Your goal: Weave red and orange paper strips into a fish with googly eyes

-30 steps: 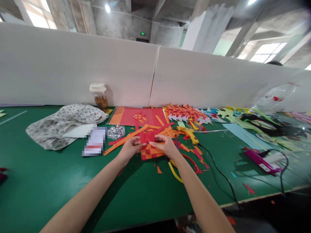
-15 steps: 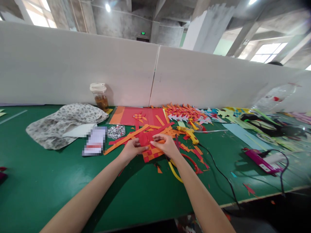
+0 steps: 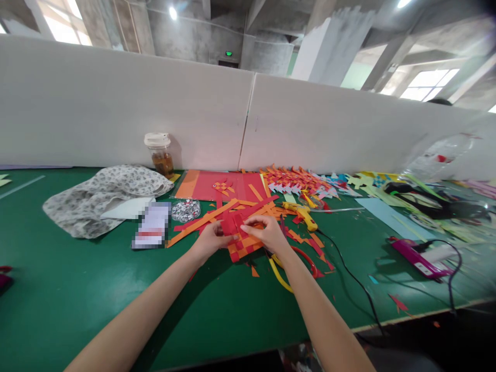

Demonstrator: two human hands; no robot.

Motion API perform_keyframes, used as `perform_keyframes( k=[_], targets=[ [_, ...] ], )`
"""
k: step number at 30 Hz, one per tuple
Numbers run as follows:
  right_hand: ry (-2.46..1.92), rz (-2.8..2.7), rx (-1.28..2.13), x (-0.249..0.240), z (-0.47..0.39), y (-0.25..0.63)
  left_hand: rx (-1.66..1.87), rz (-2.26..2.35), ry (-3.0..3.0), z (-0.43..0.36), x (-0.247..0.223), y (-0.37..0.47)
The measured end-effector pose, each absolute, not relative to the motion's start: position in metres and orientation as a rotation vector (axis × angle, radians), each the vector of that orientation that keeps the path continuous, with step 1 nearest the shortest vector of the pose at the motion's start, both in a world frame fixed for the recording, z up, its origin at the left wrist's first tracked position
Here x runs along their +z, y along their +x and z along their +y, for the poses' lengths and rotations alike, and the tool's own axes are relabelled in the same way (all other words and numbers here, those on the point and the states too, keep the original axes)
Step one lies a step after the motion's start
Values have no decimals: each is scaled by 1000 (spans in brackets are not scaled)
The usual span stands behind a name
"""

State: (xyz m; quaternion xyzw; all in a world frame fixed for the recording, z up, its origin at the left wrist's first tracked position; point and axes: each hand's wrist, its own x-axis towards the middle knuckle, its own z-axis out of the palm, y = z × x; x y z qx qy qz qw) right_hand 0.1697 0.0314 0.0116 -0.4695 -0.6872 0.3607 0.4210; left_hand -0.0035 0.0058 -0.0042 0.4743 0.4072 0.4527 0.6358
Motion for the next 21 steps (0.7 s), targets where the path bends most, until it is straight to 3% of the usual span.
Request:
perform_keyframes(
  k=[21],
  targets=[
    [-1079,-1832,955,13,32,172,1056,1075,1029,8,-8,-7]
  ],
)
